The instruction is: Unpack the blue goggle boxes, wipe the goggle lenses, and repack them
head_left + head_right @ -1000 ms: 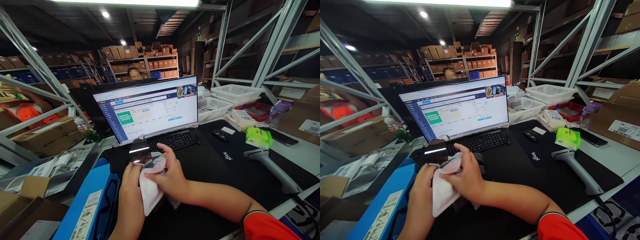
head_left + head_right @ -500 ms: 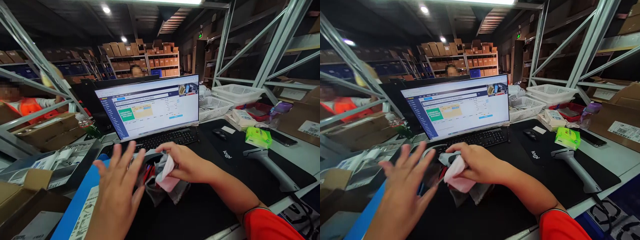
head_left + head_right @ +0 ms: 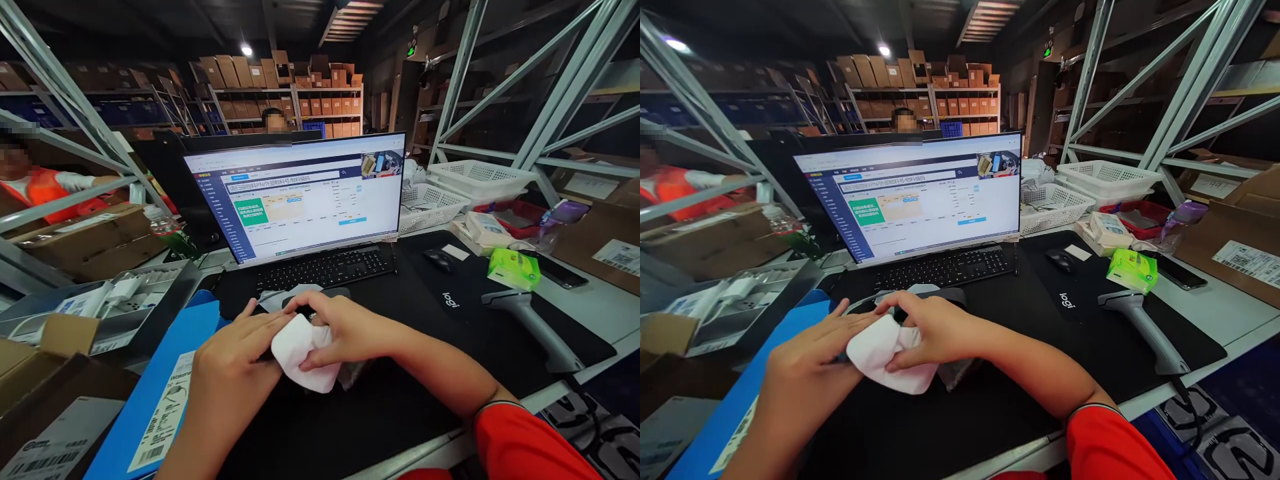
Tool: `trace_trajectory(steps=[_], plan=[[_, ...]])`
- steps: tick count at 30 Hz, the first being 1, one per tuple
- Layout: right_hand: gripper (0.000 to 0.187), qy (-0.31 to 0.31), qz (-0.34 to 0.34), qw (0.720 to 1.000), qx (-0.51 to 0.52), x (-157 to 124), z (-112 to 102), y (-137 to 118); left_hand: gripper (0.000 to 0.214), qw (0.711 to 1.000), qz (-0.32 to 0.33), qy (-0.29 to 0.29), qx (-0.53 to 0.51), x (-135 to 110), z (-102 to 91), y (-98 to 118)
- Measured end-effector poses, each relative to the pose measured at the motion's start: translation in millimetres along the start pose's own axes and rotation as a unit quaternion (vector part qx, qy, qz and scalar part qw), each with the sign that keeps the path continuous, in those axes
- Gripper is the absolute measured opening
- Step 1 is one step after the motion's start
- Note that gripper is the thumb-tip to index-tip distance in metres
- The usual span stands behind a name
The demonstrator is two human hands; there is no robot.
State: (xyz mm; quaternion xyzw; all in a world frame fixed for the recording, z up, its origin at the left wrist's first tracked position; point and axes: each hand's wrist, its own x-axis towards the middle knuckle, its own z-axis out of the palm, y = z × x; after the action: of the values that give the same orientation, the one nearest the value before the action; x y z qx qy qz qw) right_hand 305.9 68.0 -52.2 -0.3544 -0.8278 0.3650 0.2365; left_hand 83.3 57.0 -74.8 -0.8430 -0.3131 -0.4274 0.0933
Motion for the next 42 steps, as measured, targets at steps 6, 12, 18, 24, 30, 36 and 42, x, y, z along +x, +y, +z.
trace_trajectory(steps=[6, 12, 18, 24, 30, 36, 42], plan=[[0.080, -0.153, -0.022, 0.973, 0.169, -8, -46, 22, 0.035, 0.985, -0.158, 0.041, -0.048, -5, -14.1, -4], [0.085, -0.127, -0.032, 0.946, 0.298, -12, -57, 28, 0.035, 0.970, -0.228, 0.036, -0.072, -5, -23.3, 1], [0.070, -0.070, -0.048, 0.927, 0.365, -5, -45, 34, 0.037, 0.978, -0.197, 0.027, -0.067, -8, -23.5, -11], [0.080, -0.010, -0.031, 0.965, 0.261, -9, -30, 14, 0.029, 0.995, -0.094, 0.025, 0.006, -2, -14.8, -11], [0.091, 0.015, -0.038, 0.997, -0.066, -16, -4, -16, 0.027, 0.999, -0.001, -0.003, 0.043, 4, -7.0, 11], [0.084, 0.029, -0.030, 0.990, -0.131, -11, 4, -21, 0.017, 0.999, 0.036, 0.001, 0.013, 5, -8.5, 13], [0.088, -0.094, -0.090, 0.991, -0.012, -17, -40, -12, 0.032, 0.999, 0.002, 0.030, -0.040, 5, -12.6, 1]])
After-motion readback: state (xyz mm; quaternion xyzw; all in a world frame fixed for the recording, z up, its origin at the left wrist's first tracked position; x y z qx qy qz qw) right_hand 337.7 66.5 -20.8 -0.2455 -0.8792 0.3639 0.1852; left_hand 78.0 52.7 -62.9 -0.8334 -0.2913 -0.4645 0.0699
